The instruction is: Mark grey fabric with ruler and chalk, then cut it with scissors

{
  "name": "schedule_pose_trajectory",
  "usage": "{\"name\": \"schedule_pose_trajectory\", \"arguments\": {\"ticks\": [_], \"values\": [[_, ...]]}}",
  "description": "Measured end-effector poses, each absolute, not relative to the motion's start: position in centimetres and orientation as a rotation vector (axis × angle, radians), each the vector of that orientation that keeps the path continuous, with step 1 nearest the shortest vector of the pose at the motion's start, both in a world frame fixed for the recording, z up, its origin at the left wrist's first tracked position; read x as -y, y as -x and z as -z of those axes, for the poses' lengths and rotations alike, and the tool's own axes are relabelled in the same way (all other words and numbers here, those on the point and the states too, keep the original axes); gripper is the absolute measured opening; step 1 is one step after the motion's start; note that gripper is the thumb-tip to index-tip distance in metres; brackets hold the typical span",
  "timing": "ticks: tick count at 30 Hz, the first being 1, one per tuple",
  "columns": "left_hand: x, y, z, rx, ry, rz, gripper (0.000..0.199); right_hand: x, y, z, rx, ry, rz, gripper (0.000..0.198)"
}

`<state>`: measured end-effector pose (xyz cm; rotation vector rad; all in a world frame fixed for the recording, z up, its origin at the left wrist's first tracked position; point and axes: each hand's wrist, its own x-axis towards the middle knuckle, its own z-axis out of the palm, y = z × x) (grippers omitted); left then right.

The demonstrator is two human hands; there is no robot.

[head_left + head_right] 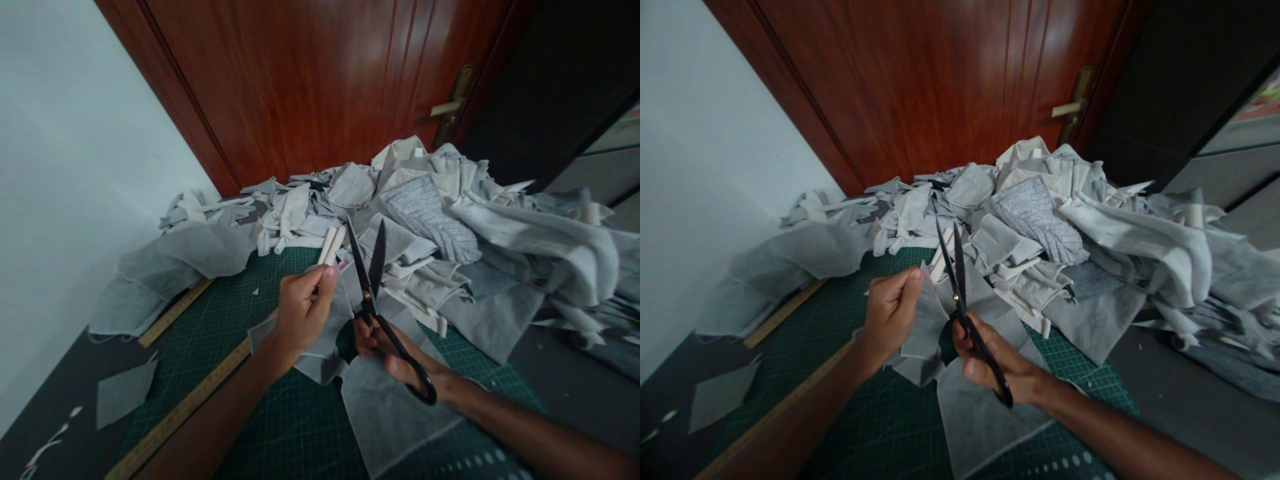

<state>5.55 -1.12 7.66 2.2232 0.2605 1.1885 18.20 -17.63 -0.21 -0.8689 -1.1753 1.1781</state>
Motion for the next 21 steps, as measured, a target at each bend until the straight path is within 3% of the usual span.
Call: {"name": "schedule_pose_trajectory", "arguments": {"ticks": [21], "values": [[2.1, -5.3, -8.7, -0.378, -2.400, -1.119, 0.031, 17.4, -18.4, -0.6, 1.318, 0.976, -1.130, 0.063]]}}
